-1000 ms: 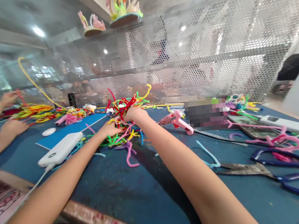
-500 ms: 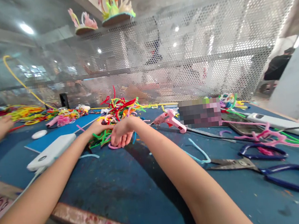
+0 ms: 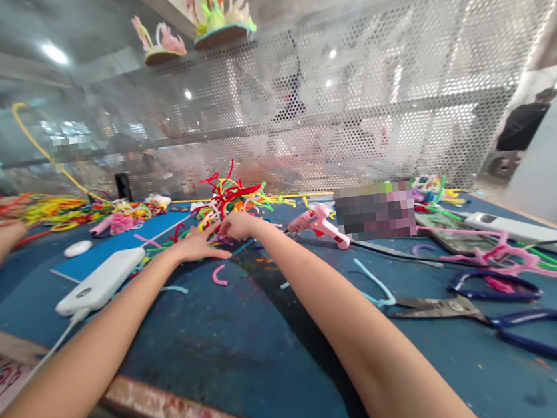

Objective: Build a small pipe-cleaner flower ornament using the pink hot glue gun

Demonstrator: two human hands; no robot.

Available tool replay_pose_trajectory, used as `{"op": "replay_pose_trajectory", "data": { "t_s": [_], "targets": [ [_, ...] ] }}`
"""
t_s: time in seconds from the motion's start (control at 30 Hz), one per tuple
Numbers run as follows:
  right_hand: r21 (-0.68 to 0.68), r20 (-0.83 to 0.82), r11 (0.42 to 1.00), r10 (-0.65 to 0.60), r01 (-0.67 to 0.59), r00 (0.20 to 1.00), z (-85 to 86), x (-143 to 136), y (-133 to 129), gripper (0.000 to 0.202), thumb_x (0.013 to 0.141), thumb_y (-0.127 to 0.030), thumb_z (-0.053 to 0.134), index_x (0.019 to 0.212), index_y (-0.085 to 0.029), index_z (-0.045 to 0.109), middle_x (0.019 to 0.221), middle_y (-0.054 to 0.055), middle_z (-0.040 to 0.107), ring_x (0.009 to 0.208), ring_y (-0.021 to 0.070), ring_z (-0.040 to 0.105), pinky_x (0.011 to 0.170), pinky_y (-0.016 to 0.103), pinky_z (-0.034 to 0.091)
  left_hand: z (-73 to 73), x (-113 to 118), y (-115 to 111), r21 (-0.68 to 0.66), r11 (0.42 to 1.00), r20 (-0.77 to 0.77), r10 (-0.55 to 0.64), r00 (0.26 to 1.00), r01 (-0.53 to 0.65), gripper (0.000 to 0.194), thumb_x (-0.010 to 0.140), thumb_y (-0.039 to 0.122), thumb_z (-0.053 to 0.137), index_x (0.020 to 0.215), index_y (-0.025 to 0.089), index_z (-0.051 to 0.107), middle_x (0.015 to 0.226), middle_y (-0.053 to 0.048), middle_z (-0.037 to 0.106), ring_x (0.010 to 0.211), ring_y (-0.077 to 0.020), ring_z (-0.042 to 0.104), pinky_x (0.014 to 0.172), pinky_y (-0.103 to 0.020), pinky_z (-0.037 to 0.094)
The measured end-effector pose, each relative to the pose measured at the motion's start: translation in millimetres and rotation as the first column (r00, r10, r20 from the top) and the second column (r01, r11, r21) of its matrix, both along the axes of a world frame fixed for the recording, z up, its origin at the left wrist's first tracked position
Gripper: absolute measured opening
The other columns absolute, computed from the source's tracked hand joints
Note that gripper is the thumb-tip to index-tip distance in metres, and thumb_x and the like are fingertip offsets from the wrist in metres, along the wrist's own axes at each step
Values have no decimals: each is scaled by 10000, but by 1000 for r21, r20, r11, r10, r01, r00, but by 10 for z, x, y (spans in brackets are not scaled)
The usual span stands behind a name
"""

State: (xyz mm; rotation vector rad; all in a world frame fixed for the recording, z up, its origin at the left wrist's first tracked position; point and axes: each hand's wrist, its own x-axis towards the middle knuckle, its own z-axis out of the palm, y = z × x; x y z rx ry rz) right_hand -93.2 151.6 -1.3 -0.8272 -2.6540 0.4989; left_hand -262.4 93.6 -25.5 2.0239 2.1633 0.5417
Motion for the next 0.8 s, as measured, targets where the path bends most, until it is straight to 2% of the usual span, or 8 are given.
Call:
{"op": "replay_pose_trajectory", "data": {
  "t_s": [0.07,0.17,0.33,0.4,0.47,0.6,0.7,0.8],
  "targets": [
    [62,-97,988,-137,144,986,46,29,-2,277,724,-125,519,889,-184,733,882,45,717,839,192,638,746,255,468,-84,13,32,34,999,-28,41,999,-40,1025,483,615,744,1394,292,404,1489,-135,340,1339,-428,299,1021,-506,316],
    [121,-240,933,-305,340,922,75,89,1,309,787,-198,446,954,-193,705,961,84,696,928,242,620,812,337,463,-133,-11,101,140,990,-25,9,1000,-5,729,655,510,670,1318,254,508,1348,-108,535,1233,-347,482,975,-407,392],
    [215,-396,862,-353,460,847,14,173,86,458,782,-255,485,1224,-179,576,1229,105,590,1141,265,518,977,368,394,-106,-126,166,202,979,-38,7,999,1,374,689,246,626,1054,191,689,1120,-108,678,1079,-322,595,925,-366,431],
    [258,-404,845,-346,468,847,-42,184,123,615,752,-313,552,1347,-186,461,1383,114,457,1234,294,438,1025,401,352,-88,-185,159,210,977,-41,-25,999,33,345,673,214,625,1008,212,706,1077,-76,697,1058,-309,606,917,-362,438],
    [252,-287,876,-337,410,897,-111,180,133,754,749,-394,577,1437,-235,312,1486,104,306,1285,323,381,1030,444,339,-72,-233,136,196,976,-42,-90,995,97,332,667,219,630,990,230,711,1053,-40,708,1043,-284,614,916,-345,442],
    [169,11,951,-265,259,964,-245,122,67,767,765,-517,578,1442,-315,280,1502,83,276,1291,332,382,1019,447,345,-27,-253,73,141,967,-46,-207,977,211,311,716,305,614,1005,240,706,1082,-14,703,1060,-238,604,945,-313,426],
    [152,56,943,-307,296,950,-306,55,-12,736,782,-546,552,1434,-310,304,1497,115,272,1280,393,372,995,508,343,45,-244,25,143,978,-82,-141,987,151,352,698,361,648,1031,258,697,1218,-61,631,1200,-307,499,1020,-413,352],
    [155,62,925,-359,346,931,-337,4,-84,708,809,-530,518,1440,-314,280,1496,127,262,1265,430,359,959,561,345,147,-287,-22,158,987,-118,9,993,9,631,545,395,774,1144,257,630,1360,-131,496,1302,-426,339,1033,-542,280]
  ]
}}
